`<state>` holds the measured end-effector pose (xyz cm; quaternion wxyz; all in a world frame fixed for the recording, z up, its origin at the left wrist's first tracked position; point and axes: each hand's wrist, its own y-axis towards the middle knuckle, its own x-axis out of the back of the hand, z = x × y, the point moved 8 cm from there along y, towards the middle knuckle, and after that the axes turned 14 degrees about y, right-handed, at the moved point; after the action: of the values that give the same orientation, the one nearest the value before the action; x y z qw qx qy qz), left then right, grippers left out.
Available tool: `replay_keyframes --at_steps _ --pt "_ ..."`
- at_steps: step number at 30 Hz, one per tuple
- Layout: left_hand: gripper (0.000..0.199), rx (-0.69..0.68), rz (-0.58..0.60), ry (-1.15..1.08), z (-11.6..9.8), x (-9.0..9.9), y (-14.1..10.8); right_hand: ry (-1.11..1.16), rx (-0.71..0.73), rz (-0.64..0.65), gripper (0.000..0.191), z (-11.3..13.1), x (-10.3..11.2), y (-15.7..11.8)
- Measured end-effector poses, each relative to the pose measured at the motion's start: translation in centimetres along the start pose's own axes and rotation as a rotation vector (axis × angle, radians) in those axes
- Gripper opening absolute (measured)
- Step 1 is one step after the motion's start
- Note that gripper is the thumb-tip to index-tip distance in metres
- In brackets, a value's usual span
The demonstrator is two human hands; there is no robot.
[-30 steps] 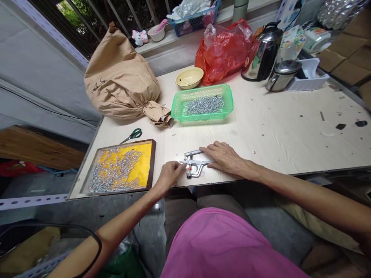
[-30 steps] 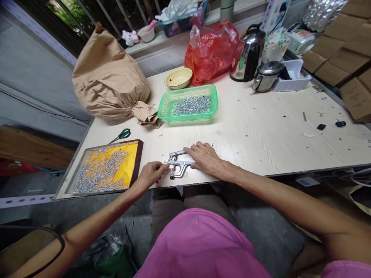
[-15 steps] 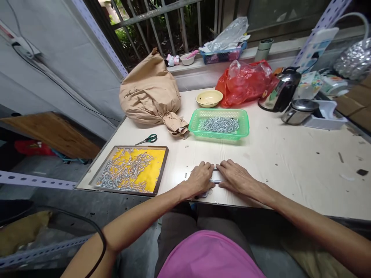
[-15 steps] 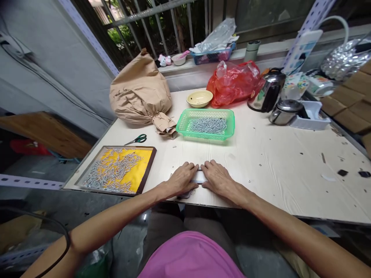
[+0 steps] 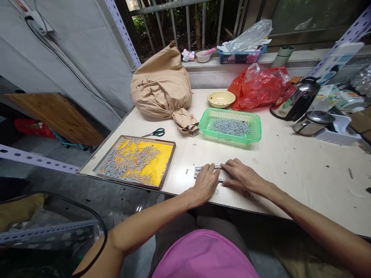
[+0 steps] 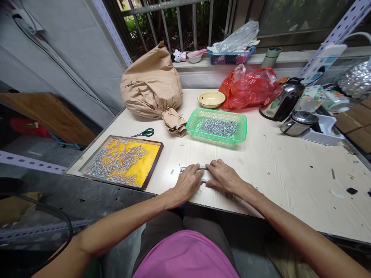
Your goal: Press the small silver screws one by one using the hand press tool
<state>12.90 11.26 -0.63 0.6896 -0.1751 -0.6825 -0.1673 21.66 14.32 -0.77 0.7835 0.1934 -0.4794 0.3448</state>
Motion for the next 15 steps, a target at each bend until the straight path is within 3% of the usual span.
replay_keyframes --at_steps 4,9,12,15 --pt "0.028 -0.072 -0.163 -0.06 -2.2 -0.7 -2.6 0.008 -0.016 -0.037 0.023 -1.5 0.4 0.5" --pt "0.023 -0.084 -0.165 -0.066 -3.6 -1.2 -3.2 -0.091 -0.119 -0.067 0.017 -3.0 1.5 2.7" --pt "0.026 -0.085 -0.235 -0.1 -3.1 -0.3 -3.8 -0.144 -0.127 -0.048 0.017 -1.0 2.1 4.3" --pt "0.024 -0.007 -0.302 -0.183 -0.4 1.0 -5.1 -0.127 0.07 0.016 0.017 3.8 1.6 5.6"
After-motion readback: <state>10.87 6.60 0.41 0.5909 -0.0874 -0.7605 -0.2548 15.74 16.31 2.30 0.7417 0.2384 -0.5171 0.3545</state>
